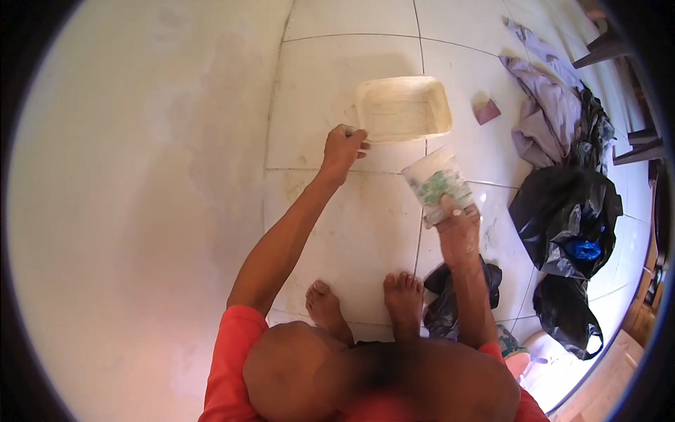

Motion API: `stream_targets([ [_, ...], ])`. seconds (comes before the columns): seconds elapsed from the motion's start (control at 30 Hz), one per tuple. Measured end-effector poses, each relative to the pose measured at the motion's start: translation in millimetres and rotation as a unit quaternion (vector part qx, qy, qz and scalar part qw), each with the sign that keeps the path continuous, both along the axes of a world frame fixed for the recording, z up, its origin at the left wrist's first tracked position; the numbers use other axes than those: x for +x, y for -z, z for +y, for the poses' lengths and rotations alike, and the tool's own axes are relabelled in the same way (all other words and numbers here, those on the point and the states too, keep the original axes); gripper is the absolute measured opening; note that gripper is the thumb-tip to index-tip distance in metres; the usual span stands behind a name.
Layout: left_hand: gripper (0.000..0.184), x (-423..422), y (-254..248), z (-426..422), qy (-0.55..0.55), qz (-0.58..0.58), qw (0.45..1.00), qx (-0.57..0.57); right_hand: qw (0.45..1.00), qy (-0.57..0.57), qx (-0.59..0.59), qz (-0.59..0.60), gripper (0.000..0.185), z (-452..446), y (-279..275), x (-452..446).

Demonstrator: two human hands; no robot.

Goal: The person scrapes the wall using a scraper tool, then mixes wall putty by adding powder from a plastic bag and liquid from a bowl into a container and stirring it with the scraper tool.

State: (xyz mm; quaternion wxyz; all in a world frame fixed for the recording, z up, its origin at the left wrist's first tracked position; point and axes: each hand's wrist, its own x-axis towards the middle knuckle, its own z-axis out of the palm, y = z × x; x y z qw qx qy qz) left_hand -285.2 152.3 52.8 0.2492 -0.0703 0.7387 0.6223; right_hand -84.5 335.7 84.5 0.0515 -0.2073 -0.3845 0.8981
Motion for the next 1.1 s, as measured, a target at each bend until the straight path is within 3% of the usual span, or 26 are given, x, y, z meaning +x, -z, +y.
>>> stream_targets([
  [0.1, 0.024, 24, -5, -21, -0.012, 0.050, 0.999, 0.018, 0.998, 0.042, 0.046, 0.015, 0.037, 18, -28, 0],
  [0.27, 0.016, 88, -27, -75, -0.026, 0.019, 0.998, 0.046, 0.990, 0.052, 0.116, 0.057, 0.032, 24, -51, 12],
  [0.47, 0.012, 138, -1, -129, -0.061, -0.069, 0.983, 0.160, 0.970, -0.030, 0.243, -0.005, 0.026, -7, -21, 10],
  [0.63, 0.013, 150, 9, -135, -0.093, -0.067, 0.966, 0.233, 0.980, -0.010, 0.199, -0.021, 0.026, -31, -9, 6],
  [0.8, 0.036, 156, -17, -132, -0.026, 0.079, 0.979, 0.187, 0.958, -0.028, 0.281, -0.048, 0.026, -20, -10, 5],
  [0.93, 0.043, 159, -28, -132, -0.019, 0.073, 0.983, 0.166, 0.918, -0.073, 0.373, -0.108, 0.027, -20, -18, 5],
  [1.03, 0.059, 153, -23, -137, -0.020, 0.070, 0.989, 0.132, 0.929, -0.063, 0.352, -0.097, 0.028, -21, -11, 6],
  [1.1, 0.078, 151, -22, -141, -0.030, -0.006, 0.983, 0.182, 0.935, -0.063, 0.336, -0.095, 0.028, -27, -7, 5],
])
